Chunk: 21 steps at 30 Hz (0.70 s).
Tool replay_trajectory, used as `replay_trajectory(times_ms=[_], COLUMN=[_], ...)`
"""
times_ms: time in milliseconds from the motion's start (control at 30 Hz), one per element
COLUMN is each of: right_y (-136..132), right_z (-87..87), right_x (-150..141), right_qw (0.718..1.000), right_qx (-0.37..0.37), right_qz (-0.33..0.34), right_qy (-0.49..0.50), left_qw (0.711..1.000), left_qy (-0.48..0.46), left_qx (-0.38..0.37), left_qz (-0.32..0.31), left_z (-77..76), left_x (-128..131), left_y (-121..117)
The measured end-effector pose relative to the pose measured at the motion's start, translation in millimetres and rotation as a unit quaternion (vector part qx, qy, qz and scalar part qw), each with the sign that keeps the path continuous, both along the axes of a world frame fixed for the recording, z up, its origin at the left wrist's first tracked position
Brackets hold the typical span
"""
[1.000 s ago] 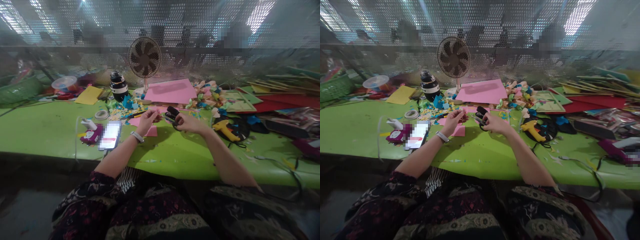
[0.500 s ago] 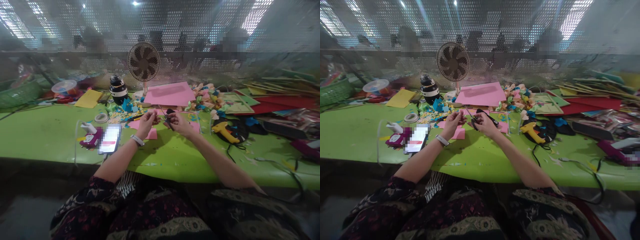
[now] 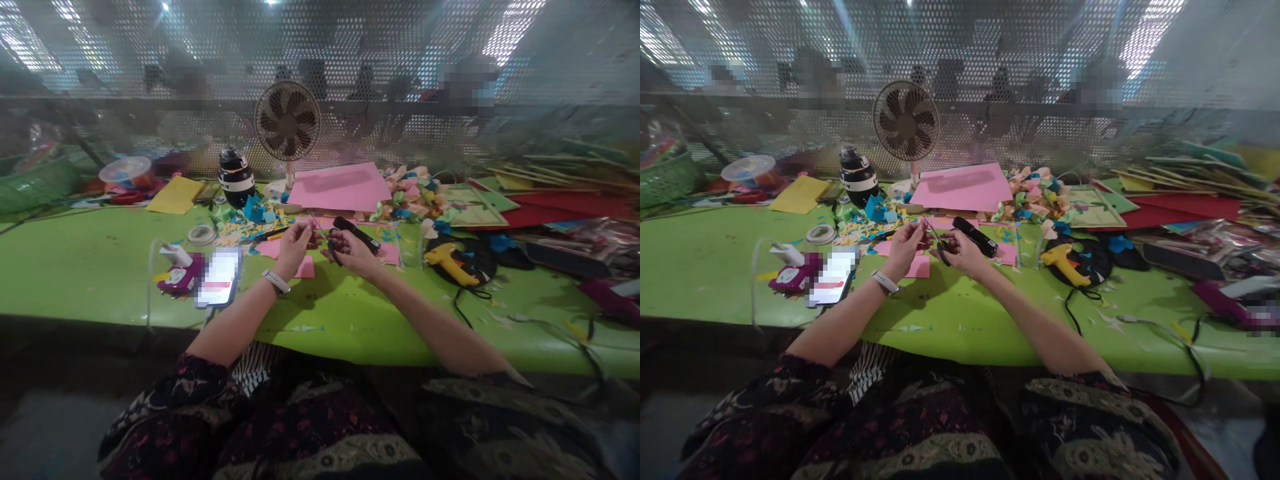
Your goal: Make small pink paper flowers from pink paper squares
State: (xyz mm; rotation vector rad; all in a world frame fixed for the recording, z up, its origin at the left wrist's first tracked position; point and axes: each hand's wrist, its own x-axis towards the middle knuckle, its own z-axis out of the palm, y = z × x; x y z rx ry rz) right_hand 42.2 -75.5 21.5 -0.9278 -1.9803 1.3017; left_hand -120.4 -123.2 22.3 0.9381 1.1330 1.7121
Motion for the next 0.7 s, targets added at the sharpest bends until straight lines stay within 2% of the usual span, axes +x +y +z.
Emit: replay_trajectory(times_ms=[167, 400, 700], right_y=[0.6, 0.5, -1.4], right_z=[2.9, 6.9, 8.7], right_x=[1.9, 2.8, 2.8], right_qw=[1.000, 0.999, 0.999], right_qx=[0.005, -0.032, -0.036], right_qz=[-0.001, 0.012, 0.003], right_qy=[-0.007, 0.016, 0.036], left_qw=[1.000, 0.999, 0.998], left_qy=[-0.017, -0.035, -0.045], left_qx=[0.004, -0.004, 0.004], left_qz=[-0.019, -0.027, -0.036], left_z=[-0.4, 2.3, -2.3], left_x=[-0.6, -0.1, -1.4], left_y=[-0.1, -2.0, 0.4])
